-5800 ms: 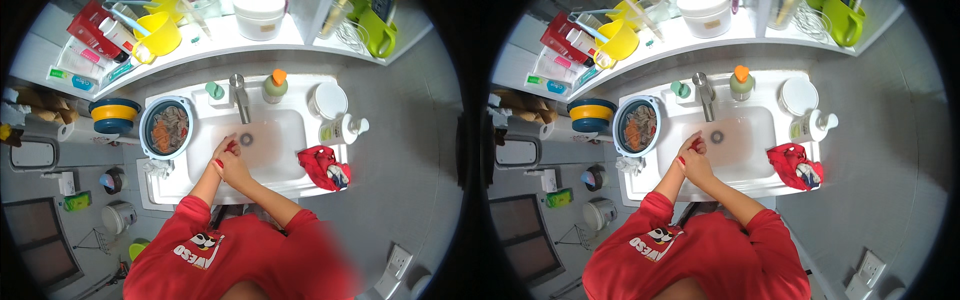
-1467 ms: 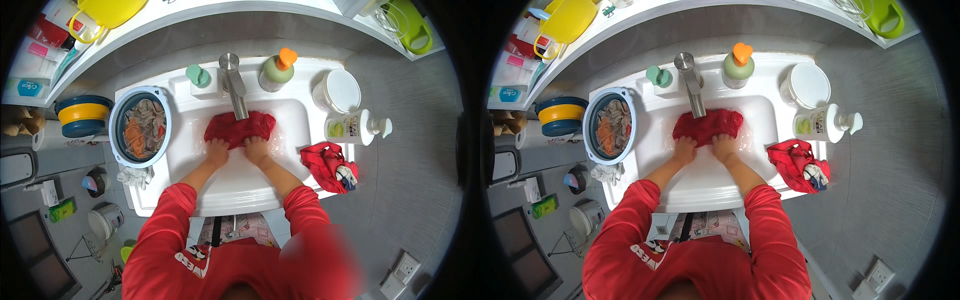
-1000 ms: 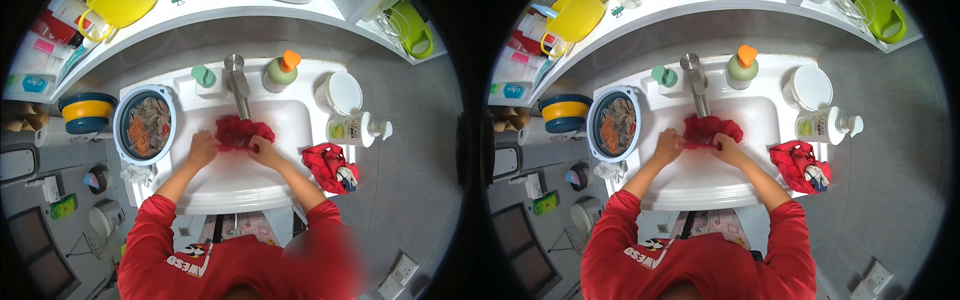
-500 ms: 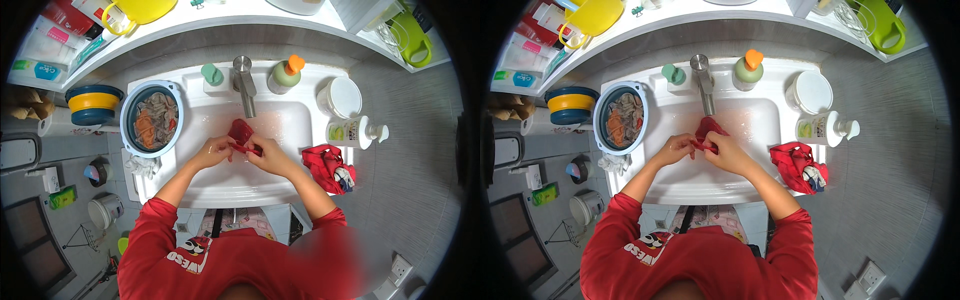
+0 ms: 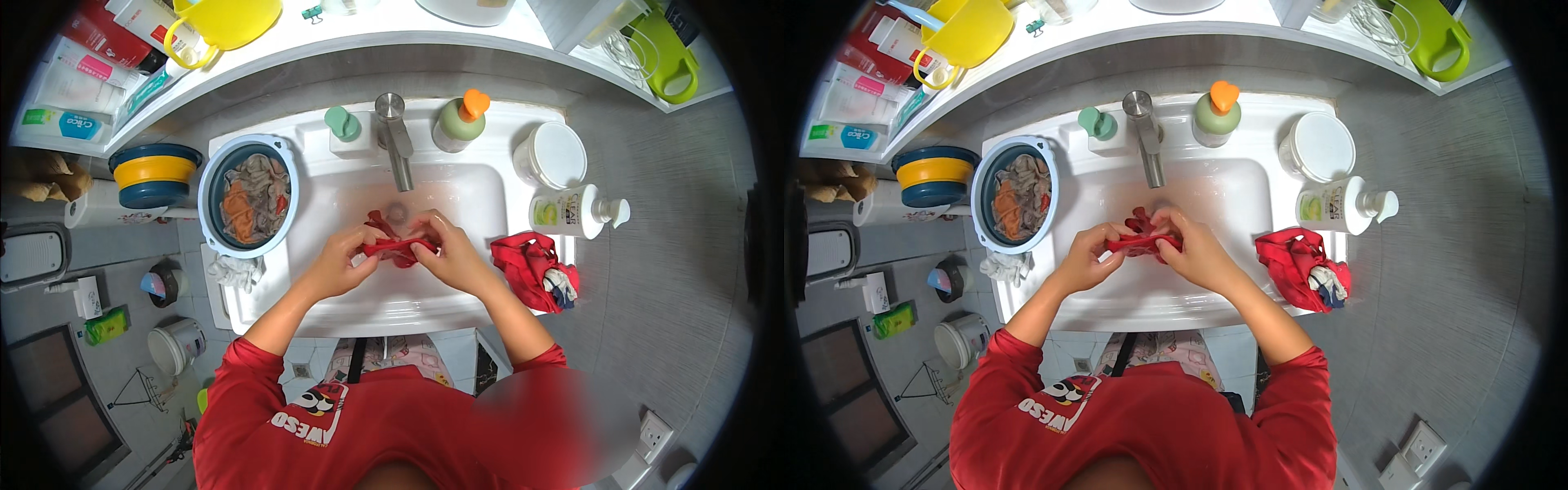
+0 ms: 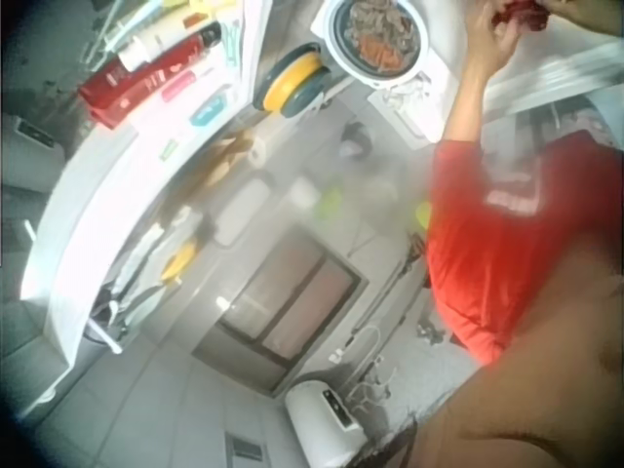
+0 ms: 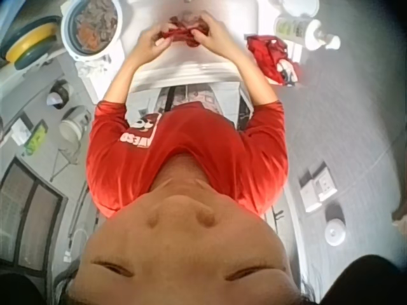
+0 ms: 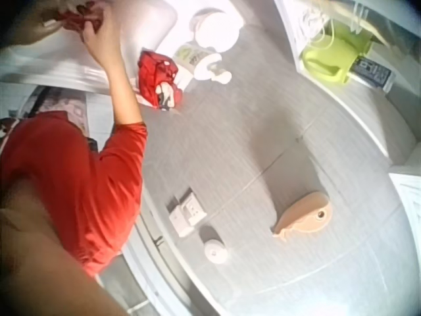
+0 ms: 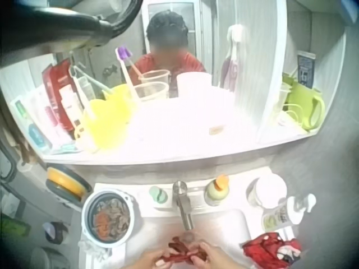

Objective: The person hand-washes a red cloth and a grey sock in a bathroom sink. They scrub and rinse each item under running water, then wring them out. The person also briefly handles a white plastic container, rinsing it before returning to the sock.

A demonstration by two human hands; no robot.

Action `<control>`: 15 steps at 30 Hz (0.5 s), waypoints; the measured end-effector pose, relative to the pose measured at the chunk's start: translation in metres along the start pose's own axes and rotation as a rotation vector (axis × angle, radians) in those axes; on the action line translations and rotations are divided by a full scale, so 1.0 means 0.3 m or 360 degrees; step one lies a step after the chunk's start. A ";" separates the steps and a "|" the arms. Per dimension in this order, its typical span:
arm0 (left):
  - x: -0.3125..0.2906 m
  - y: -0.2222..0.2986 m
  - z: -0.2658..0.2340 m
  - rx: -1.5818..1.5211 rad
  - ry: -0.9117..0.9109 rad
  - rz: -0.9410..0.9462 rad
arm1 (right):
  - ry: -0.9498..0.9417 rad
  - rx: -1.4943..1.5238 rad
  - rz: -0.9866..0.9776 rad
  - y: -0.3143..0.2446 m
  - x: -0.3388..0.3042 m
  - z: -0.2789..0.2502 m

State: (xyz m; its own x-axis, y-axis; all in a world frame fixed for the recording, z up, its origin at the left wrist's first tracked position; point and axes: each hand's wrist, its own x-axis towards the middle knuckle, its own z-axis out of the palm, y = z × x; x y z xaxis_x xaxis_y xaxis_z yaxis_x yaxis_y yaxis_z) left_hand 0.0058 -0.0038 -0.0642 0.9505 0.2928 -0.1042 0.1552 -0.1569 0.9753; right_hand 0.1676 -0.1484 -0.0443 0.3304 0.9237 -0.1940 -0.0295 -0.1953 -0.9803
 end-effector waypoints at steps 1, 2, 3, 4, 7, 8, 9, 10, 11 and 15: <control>0.003 0.023 0.009 -0.0205 0.0010 -0.0051 | -0.0036 -0.0063 -0.0041 -0.014 0.002 -0.001; 0.006 0.039 0.015 -0.0410 0.0020 -0.0101 | -0.0072 -0.0127 -0.0082 -0.037 0.004 -0.004; 0.010 0.044 0.014 -0.0427 0.0016 -0.0065 | -0.0106 -0.0189 -0.0121 -0.062 0.005 -0.005; 0.017 0.046 0.012 -0.0442 0.0018 -0.0027 | -0.0201 -0.0192 -0.0065 -0.089 0.009 -0.002; 0.028 0.051 0.009 -0.0361 0.0080 0.0042 | -0.0281 -0.0292 -0.0065 -0.123 0.025 0.026; 0.030 0.052 0.006 -0.0313 0.0111 0.0057 | -0.0175 -0.0384 -0.0178 -0.100 0.030 0.040; 0.032 0.045 -0.006 -0.0179 0.0089 0.0089 | -0.0070 -0.0476 -0.0292 -0.087 0.034 0.047; 0.031 0.029 -0.024 -0.0046 0.0068 0.0121 | -0.0115 -0.0588 -0.0192 -0.086 0.036 0.044; 0.030 0.021 -0.036 0.0088 0.0048 0.0152 | -0.0160 -0.0699 -0.0092 -0.086 0.039 0.036; 0.022 0.015 -0.042 0.0219 0.0138 0.0214 | -0.0170 -0.0748 -0.0092 -0.078 0.040 0.048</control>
State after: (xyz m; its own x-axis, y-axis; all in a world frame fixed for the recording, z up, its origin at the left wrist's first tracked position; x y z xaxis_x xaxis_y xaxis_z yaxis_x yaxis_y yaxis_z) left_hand 0.0093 0.0092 -0.0580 0.9394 0.3395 0.0481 0.0693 -0.3255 0.9430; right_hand 0.1586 -0.1280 -0.0243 0.2194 0.9613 -0.1666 0.4234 -0.2476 -0.8714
